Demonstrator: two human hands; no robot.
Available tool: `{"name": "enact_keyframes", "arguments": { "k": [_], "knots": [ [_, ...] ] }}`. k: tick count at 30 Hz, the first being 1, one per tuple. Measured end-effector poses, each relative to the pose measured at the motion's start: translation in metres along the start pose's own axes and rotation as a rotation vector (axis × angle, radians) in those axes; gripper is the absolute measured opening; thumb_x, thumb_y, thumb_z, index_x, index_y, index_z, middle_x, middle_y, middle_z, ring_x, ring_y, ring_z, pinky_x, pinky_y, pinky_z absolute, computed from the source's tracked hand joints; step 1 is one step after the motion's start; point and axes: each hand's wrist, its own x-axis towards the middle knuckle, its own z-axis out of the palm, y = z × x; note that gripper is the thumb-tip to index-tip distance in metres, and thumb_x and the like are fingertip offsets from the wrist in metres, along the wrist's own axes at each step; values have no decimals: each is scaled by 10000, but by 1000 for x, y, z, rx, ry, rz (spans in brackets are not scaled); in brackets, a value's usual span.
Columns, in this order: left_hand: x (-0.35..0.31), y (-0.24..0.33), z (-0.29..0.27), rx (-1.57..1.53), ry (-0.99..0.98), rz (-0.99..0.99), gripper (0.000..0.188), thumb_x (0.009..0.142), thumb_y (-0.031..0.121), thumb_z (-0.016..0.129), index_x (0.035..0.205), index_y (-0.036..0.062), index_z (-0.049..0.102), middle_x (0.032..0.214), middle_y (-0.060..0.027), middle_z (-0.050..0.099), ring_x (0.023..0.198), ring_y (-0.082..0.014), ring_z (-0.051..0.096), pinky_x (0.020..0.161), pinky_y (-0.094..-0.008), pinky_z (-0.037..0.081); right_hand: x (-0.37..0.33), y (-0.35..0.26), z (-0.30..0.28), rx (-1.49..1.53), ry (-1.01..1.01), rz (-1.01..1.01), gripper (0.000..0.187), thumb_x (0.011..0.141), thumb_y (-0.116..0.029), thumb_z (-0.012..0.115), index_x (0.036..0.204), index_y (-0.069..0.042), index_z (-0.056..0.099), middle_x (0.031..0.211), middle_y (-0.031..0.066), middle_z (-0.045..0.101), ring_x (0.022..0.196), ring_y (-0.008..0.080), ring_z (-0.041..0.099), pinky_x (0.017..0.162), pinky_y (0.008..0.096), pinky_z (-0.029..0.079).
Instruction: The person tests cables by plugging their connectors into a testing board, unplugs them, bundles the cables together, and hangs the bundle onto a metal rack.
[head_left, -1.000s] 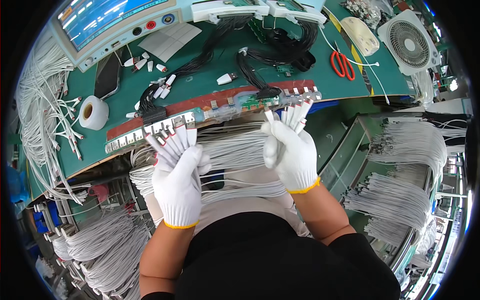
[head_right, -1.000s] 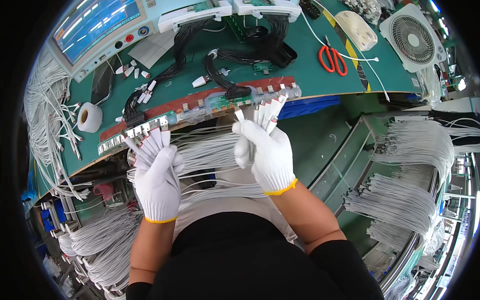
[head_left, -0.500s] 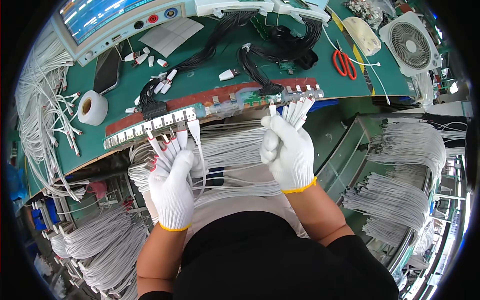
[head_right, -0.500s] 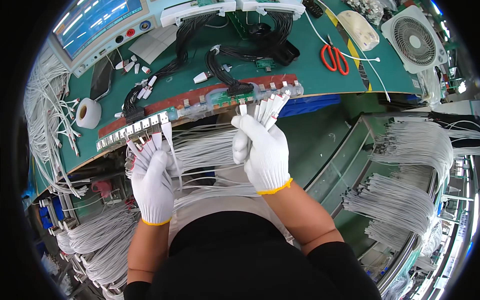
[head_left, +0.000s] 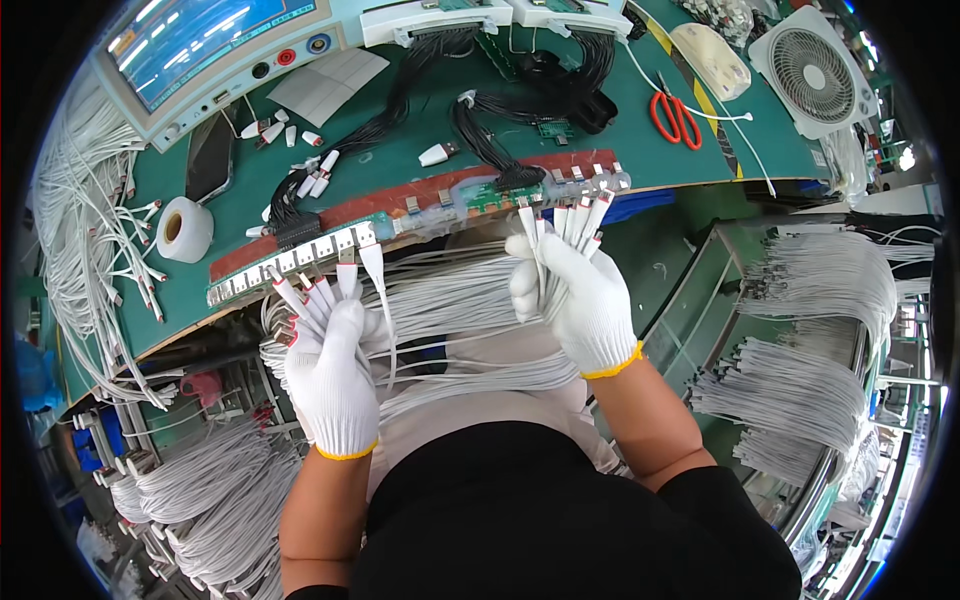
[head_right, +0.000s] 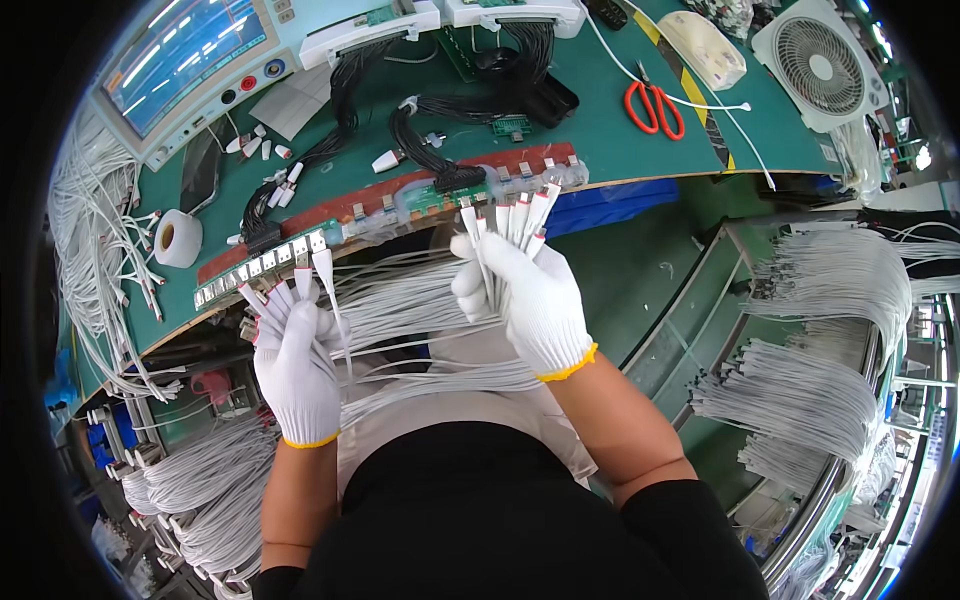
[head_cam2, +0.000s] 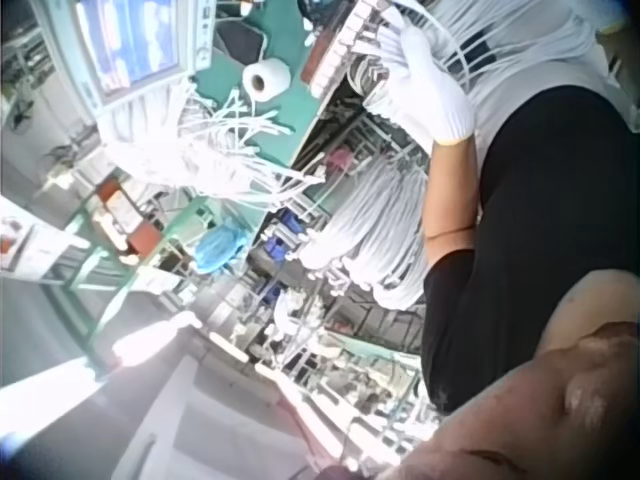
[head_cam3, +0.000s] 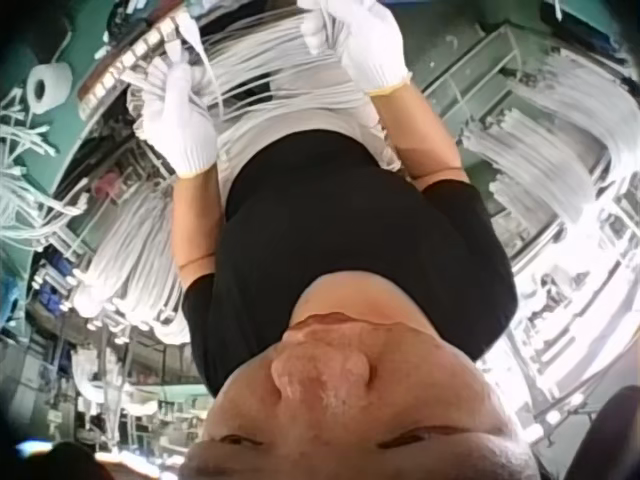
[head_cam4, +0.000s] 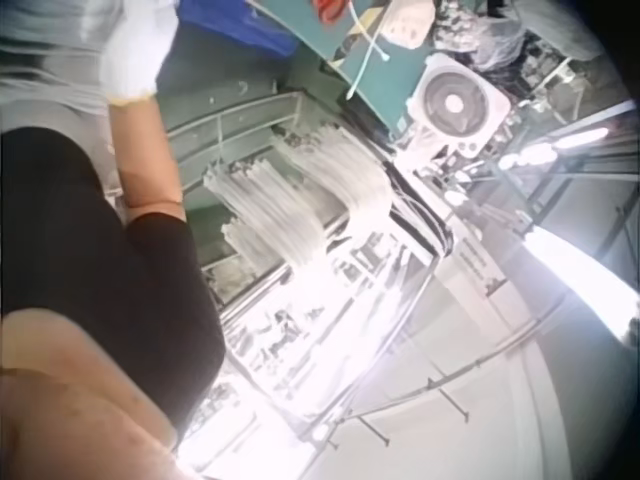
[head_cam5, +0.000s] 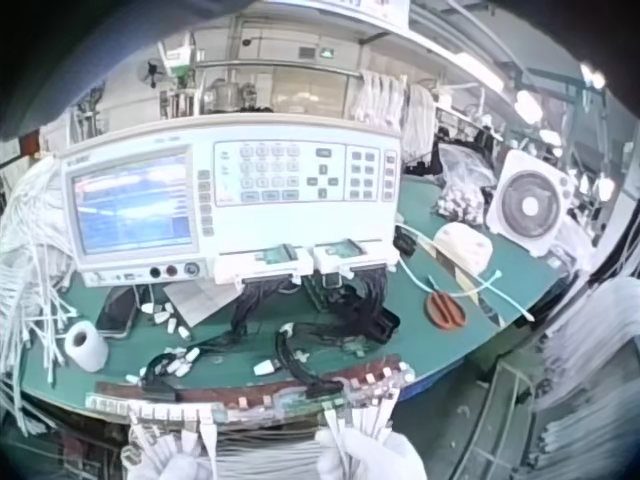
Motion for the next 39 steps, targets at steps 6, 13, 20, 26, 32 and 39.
{"name": "enact_keyframes", "arguments": {
  "k": [6, 13, 20, 26, 32, 39],
  "knots": [
    [7, 5, 12, -48, -80, 27, 250, 909, 40, 508, 1133, -67, 540, 943, -55, 604, 781, -123, 583, 736, -282, 510, -1, -8, 8, -97, 22, -66, 296, 942, -204, 535, 1026, 72, 596, 582, 36, 512, 455, 121, 449, 421, 253, 344],
    [12, 2, -5, -242, -68, -25, 250, 914, 29, 517, 1144, -64, 552, 1091, -74, 609, 852, -112, 585, 814, -257, 483, -4, 8, 8, -44, -6, -120, 307, 944, -217, 538, 1022, 74, 596, 563, 22, 487, 419, 92, 398, 389, 248, 288],
    [12, 1, -14, -111, -74, -65, 229, 914, 16, 516, 1122, -64, 563, 1011, -44, 612, 774, -76, 543, 724, -216, 442, 4, -1, 15, -292, 35, -104, 282, 924, -216, 558, 1005, 48, 616, 590, 45, 547, 447, 91, 452, 413, 227, 332],
    [11, 6, -5, -58, 15, 24, 185, 908, 12, 515, 1067, -65, 567, 927, -31, 599, 745, -73, 532, 677, -214, 429, 8, -4, 18, -268, 68, -76, 253, 906, -199, 571, 990, 34, 622, 597, 50, 565, 458, 93, 470, 422, 215, 342],
    [16, 10, -1, -78, -93, 26, 177, 903, 14, 515, 1053, -60, 571, 862, -24, 585, 714, -73, 523, 657, -218, 429, 9, -6, 13, -311, 24, -121, 226, 898, -184, 577, 967, 26, 623, 585, 42, 550, 446, 85, 443, 410, 214, 318],
    [11, 15, -5, -98, -60, -33, 211, 901, 16, 522, 1086, -71, 575, 915, -37, 607, 736, -73, 547, 711, -216, 450, 9, -5, 16, -233, 52, -139, 180, 897, -159, 570, 937, 15, 595, 559, 34, 520, 432, 85, 420, 396, 222, 299]
  ]
}}
